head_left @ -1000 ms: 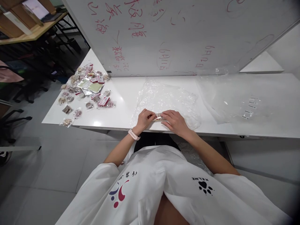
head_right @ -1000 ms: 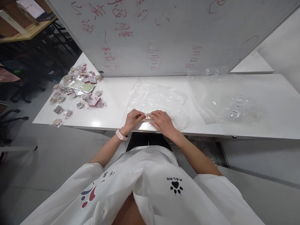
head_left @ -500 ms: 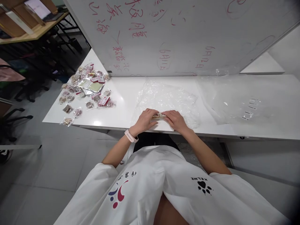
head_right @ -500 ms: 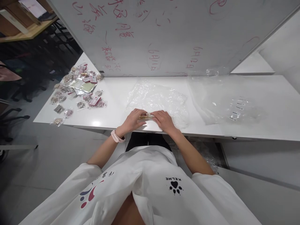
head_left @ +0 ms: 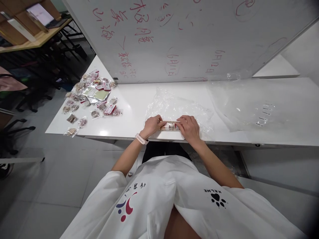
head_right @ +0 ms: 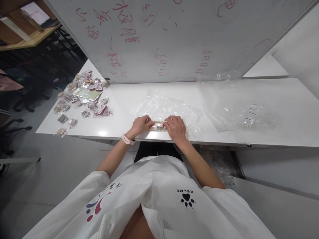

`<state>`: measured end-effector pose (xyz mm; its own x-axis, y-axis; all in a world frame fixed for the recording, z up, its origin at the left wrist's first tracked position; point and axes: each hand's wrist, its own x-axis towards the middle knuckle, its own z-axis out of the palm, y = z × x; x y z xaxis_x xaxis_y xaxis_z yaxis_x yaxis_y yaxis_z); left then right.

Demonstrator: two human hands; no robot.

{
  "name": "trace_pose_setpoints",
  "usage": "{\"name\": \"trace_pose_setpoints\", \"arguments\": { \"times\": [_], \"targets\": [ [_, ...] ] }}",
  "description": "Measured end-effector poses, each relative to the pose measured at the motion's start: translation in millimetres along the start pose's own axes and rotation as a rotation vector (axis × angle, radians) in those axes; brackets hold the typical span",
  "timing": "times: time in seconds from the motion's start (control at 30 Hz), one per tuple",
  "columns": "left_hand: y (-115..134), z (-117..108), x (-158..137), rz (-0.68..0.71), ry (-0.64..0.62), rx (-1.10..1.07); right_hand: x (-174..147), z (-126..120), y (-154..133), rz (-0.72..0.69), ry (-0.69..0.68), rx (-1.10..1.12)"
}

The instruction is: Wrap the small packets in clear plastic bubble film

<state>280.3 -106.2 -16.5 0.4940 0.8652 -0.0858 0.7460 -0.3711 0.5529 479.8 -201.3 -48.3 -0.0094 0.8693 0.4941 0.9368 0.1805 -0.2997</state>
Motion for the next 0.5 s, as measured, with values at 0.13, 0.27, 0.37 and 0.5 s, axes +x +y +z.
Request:
{"name": "trace_pose_setpoints", "arguments": {
  "times": [0.13, 0.27, 0.37, 0.5],
  "targets": [
    [4, -14, -8, 0.015, -0.022, 0.121, -8, 1, 0, -0.102, -0.056, 0.071],
    [-16, -42, -26, 0.136, -0.126, -0.012, -15, 1, 7, -0.122, -0.11, 0.131],
    [-47, -66, -36, -0.028, -0.054, -0.098, -17, 1, 10, -0.122, -0.119, 0.155],
    [-68, -82, -45, -0.255, 0.613, -0.023, -16, 2, 10, -0.113, -0.115, 0.185]
  ]
}}
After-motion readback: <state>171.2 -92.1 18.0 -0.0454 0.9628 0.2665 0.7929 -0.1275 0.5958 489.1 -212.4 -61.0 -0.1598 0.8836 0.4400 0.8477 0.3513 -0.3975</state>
